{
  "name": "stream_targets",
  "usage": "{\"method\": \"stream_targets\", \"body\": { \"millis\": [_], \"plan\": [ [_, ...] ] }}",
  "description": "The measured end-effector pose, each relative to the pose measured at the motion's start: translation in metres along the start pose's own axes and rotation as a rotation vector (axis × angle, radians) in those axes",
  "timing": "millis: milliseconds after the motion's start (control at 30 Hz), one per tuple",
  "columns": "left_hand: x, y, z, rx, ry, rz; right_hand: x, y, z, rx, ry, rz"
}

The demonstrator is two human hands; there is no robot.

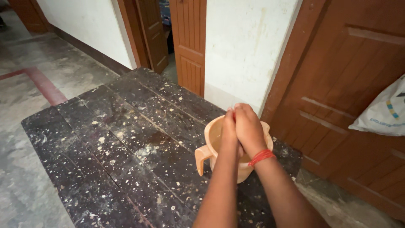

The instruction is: The person wipes a dark wooden table with a red cloth. They repeatedly wring the cloth in a plastic pitcher of water and continue wiping the table surface, focusing on removing white specks and debris.

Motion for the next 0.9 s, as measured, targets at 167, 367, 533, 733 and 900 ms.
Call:
{"method": "stream_targets", "body": {
  "millis": [167,367,533,733,900],
  "plan": [
    [-0.018,0.007,-0.006,-0.006,0.158,0.182,-0.002,-0.011,0.004,0.083,-0.053,-0.010],
    [-0.033,0.032,-0.006,0.197,0.627,0.278,-0.005,-0.011,-0.001,0.071,0.015,-0.003],
    [-0.035,0.034,-0.010,0.009,0.571,0.159,-0.004,-0.006,0.006,0.009,-0.005,-0.052],
    [-0.004,-0.025,0.027,0.303,0.783,0.450,0.000,-0.011,-0.004,0.353,0.315,0.000],
    [0.032,-0.110,0.049,0.418,0.897,0.622,-0.001,-0.020,-0.031,0.742,0.832,-0.022]
  ]
}}
Point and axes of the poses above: each hand's wrist, its own y-axis towards the middle knuckle, its own x-axis out of the palm, z = x × y, the point moved 3 cm from there along y, towards the middle knuckle, and after that the axes turned 10 degrees about -x, right-handed, at the moved point
